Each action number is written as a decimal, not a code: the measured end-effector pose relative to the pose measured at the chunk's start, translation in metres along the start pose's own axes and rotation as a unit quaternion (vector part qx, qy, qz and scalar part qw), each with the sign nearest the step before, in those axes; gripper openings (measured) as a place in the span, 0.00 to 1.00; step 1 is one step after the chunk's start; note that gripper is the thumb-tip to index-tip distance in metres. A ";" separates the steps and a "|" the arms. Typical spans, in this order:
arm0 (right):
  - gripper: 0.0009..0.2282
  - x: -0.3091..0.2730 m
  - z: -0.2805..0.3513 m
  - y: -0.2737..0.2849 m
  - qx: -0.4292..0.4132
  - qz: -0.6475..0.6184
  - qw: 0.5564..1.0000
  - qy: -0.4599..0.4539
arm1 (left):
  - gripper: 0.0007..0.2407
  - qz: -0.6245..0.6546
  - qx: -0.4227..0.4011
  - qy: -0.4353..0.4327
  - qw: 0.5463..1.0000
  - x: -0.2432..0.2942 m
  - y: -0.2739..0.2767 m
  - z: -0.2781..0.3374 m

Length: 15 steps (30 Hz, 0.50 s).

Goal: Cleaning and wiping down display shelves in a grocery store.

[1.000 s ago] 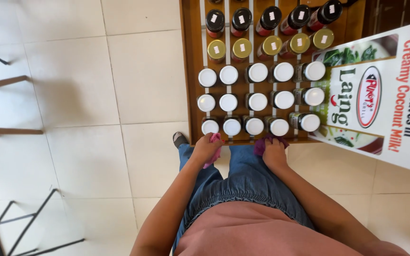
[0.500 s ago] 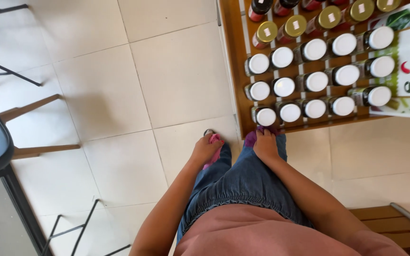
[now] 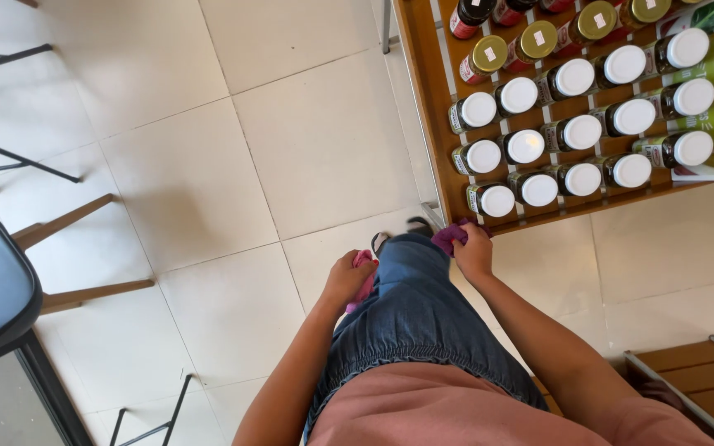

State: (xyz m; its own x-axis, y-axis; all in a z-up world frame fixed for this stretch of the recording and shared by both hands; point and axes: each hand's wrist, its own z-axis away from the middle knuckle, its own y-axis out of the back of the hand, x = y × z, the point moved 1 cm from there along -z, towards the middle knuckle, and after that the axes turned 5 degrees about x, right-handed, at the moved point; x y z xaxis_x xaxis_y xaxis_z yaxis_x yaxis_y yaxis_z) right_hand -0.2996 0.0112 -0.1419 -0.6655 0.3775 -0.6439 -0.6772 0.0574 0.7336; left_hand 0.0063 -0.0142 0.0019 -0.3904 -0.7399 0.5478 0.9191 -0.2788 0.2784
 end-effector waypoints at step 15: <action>0.17 -0.170 -0.119 -0.002 0.103 -0.024 0.980 0.171 | 0.13 0.018 -0.050 0.003 0.999 0.079 0.042 -0.068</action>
State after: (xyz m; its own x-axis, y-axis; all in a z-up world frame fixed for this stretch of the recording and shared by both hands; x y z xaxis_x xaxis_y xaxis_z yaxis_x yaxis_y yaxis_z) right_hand -0.2225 -0.1626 -0.0596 -0.7245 0.0391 -0.6882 -0.6564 0.2656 0.7061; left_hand 0.0176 -0.1259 0.0038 -0.3569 -0.7544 0.5508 0.9334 -0.3118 0.1778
